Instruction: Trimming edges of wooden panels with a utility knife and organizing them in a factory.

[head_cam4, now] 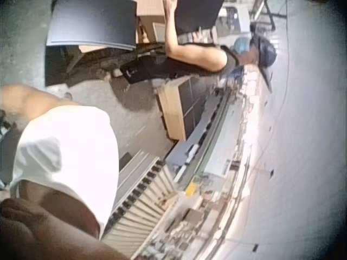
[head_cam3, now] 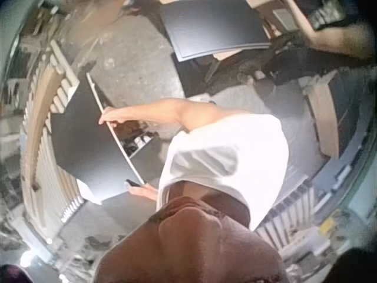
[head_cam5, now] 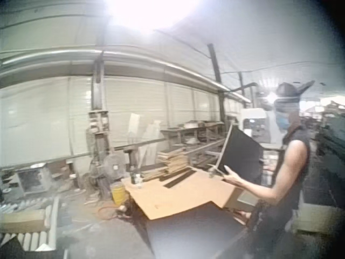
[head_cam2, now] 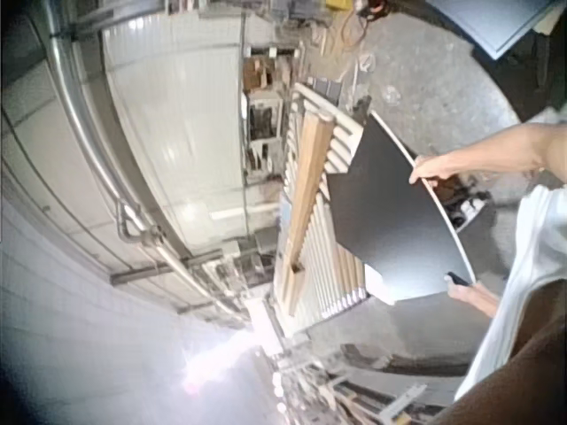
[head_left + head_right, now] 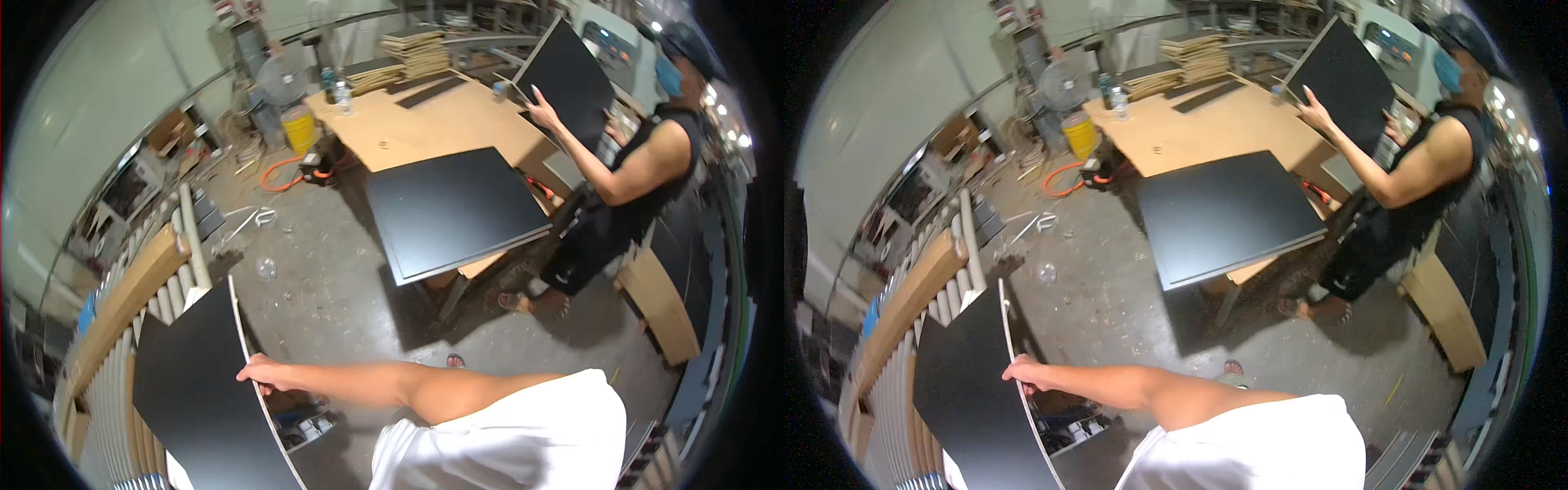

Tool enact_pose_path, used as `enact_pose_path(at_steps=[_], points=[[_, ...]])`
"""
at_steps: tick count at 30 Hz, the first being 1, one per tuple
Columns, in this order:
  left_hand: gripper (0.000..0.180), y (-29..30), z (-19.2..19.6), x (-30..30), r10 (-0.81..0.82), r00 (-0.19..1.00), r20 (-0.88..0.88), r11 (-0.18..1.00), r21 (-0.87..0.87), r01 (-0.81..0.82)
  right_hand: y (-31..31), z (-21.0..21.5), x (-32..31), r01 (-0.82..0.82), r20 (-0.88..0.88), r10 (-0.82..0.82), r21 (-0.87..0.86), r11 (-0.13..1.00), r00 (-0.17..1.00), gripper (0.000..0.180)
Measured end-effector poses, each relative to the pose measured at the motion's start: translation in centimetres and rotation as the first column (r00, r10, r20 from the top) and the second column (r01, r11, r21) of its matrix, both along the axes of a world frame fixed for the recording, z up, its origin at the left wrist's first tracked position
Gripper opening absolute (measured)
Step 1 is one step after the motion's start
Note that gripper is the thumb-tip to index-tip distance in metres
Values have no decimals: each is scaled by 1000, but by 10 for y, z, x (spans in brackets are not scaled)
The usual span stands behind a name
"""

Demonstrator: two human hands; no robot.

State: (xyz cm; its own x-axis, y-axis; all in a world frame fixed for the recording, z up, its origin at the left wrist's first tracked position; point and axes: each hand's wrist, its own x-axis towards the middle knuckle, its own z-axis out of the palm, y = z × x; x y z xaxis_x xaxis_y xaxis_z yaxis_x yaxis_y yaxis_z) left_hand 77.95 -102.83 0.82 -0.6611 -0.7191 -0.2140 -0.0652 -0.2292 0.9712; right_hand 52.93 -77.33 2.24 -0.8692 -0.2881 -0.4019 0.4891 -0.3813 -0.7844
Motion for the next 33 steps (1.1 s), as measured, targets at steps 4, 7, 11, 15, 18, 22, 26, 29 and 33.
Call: enact_pose_path(at_steps=[4,7,11,15,18,22,26,29,33], points=[[49,-13,-15,21,-125,991,-55,966,-236,108,-2,18,8,75,-69,-76,-20,997,995,13],[51,-3,-23,25,-299,945,-130,855,-478,204,50,45,31,182,-176,-206,-144,973,963,17],[50,51,21,-9,-355,908,-222,923,-238,302,122,86,65,354,-239,-371,-112,928,897,23],[36,131,120,-64,-231,972,-34,942,242,232,182,108,107,619,-281,-647,-193,762,709,19],[26,162,128,-91,-463,887,-5,835,-338,434,226,135,151,779,-407,-751,-134,612,520,19],[28,227,127,-110,-589,801,-109,726,364,584,283,136,201,921,-365,-882,-129,367,300,15],[33,270,41,-143,-873,486,29,405,-513,757,342,127,245,987,-278,-956,-95,127,97,9],[33,325,57,-155,-884,466,-43,467,-21,884,373,136,273,1000,-240,-971,-15,16,12,11],[24,401,137,-150,-858,512,44,454,530,716,400,158,303,998,-188,-981,30,-51,-44,16]])
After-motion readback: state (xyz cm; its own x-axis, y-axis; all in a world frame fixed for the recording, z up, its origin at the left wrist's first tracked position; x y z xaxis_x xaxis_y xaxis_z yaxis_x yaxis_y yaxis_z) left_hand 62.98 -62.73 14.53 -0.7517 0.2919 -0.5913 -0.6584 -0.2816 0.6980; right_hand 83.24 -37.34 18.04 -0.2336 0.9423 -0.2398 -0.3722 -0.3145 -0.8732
